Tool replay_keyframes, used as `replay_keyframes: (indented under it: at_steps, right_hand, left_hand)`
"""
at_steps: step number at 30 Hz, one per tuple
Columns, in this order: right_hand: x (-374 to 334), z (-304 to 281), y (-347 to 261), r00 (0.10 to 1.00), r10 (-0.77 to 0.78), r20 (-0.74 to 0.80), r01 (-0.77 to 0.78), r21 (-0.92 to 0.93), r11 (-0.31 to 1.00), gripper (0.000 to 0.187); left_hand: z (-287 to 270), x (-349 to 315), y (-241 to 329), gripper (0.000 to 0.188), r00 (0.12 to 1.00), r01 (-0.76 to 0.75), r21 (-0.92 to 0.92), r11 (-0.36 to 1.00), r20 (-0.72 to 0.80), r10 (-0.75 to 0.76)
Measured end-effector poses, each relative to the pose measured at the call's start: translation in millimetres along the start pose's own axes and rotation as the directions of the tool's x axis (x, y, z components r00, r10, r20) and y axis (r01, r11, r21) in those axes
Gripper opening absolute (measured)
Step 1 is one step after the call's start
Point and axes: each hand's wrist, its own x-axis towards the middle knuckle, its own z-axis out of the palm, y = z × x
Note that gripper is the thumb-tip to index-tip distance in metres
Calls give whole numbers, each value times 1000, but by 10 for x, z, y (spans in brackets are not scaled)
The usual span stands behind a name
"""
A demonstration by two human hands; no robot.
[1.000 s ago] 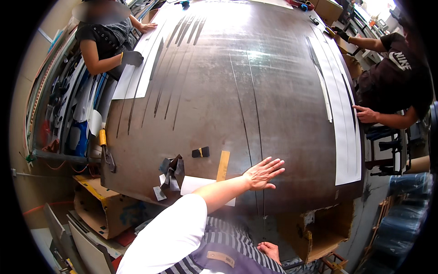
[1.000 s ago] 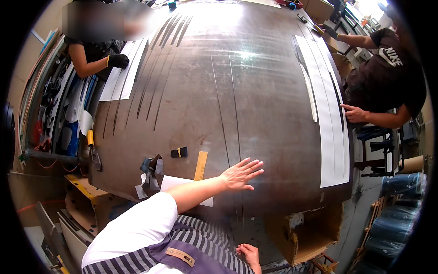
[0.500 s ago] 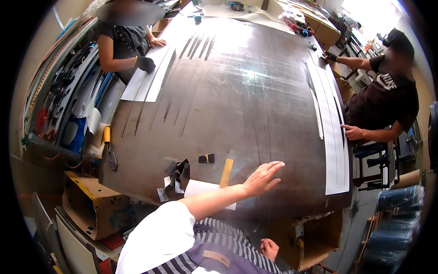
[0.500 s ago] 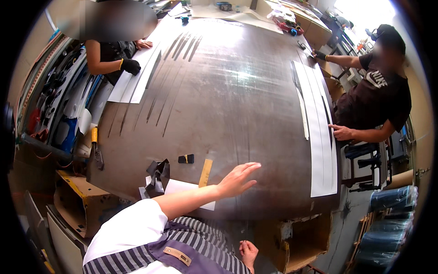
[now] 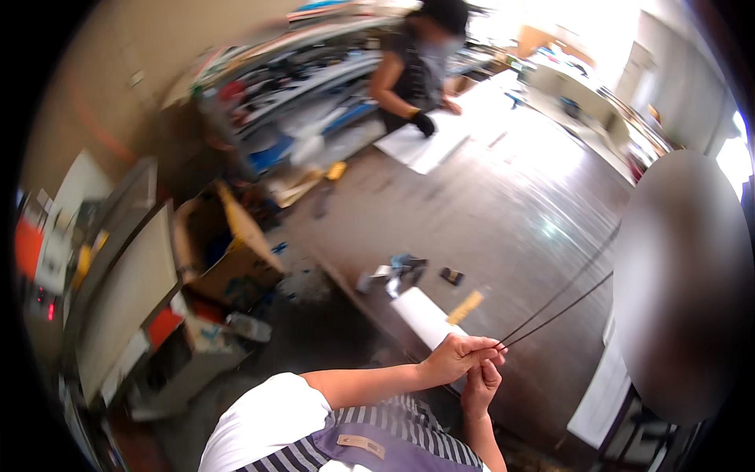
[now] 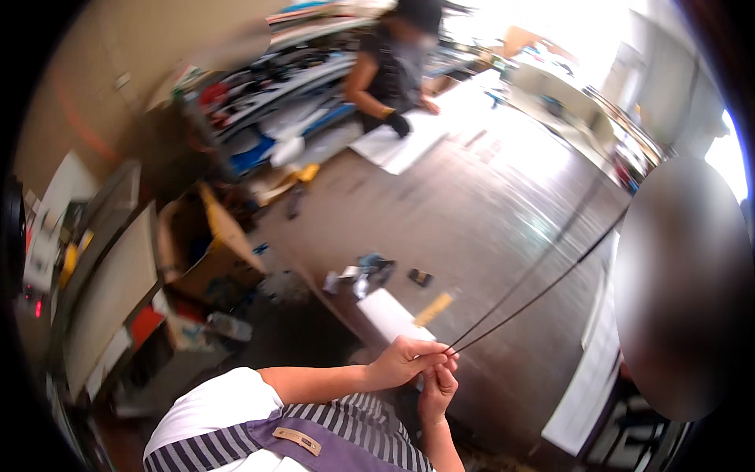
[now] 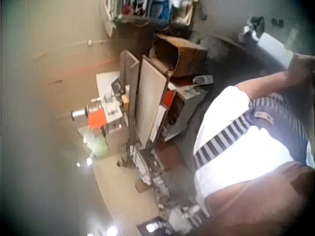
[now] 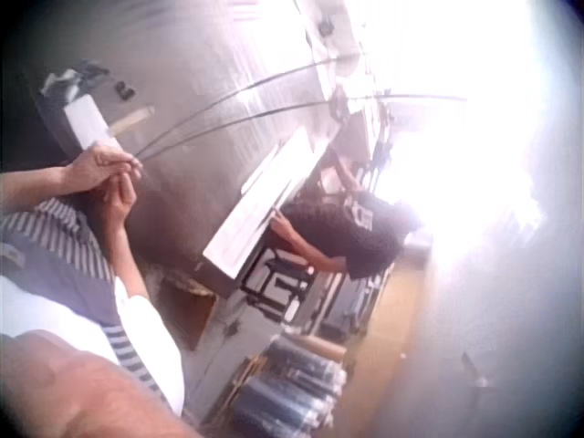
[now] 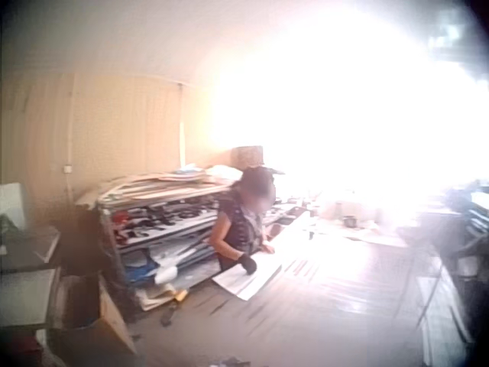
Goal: The person repeatedly picks up long thin strips from a table, carries them to a machine, feeds them through the machine, and returns to the table to repeat the process. The person also handles small rectangular pieces on the table between cycles.
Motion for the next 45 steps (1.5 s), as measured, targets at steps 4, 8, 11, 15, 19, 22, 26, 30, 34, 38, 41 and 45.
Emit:
replay_keyframes:
  at_steps: [4, 8, 11, 15, 19, 22, 26, 30, 34, 38, 41, 45]
  right_hand:
    - [-115, 653, -9, 871, 190, 453, -110, -199, 974, 30]
    - [-425, 1158, 315, 656, 344, 672, -167, -315, 934, 41]
    - [-813, 1413, 754, 484, 431, 762, -55, -465, 884, 33]
    - [-1531, 2243, 1056, 232, 498, 835, 60, -524, 850, 30]
    - [-2478, 3340, 1248, 2, 402, 916, 299, -384, 874, 28]
    - [-3281, 4037, 1497, -192, 296, 936, 407, -199, 892, 29]
    - [-4242, 4759, 1659, -401, 235, 885, 455, -30, 890, 32]
    - [-4879, 5311, 1918, -542, 234, 807, 498, 85, 863, 32]
    - [-5305, 5852, 2257, -578, 305, 757, 568, 105, 817, 33]
    - [-5671, 6517, 2612, -550, 317, 772, 553, 52, 832, 32]
    - [-5902, 7070, 3078, -503, 189, 843, 562, 153, 813, 30]
    - [-6254, 7880, 3431, -265, 78, 961, 517, 73, 853, 26]
  left_hand:
    - [-567, -810, 660, 18, 960, -79, 90, 993, -262, 100]
    - [-996, -1815, 1338, 15, 799, -163, 186, 969, -551, 240]
    - [-1109, -2831, 2030, 16, 632, -63, 359, 931, -708, 315]
    - [-1135, -4230, 2525, 14, 321, 128, 511, 850, -833, 452]
    - [-1201, -5646, 2877, 13, 115, 208, 568, 796, -822, 557]
    - [-1083, -6631, 3145, 13, -32, 283, 585, 760, -786, 617]
    - [-1045, -7584, 3551, 16, -132, 411, 633, 656, -671, 730]
    - [-1114, -8279, 3839, 16, -141, 547, 649, 528, -550, 823]
    - [-1318, -8890, 3945, 13, -163, 596, 582, 552, -586, 794]
    - [-1674, -9454, 4141, 11, -160, 615, 571, 544, -585, 795]
    - [-2122, -9941, 4390, 10, -121, 630, 564, 534, -608, 784]
    - [-2771, -10636, 4802, 8, -19, 670, 494, 555, -735, 677]
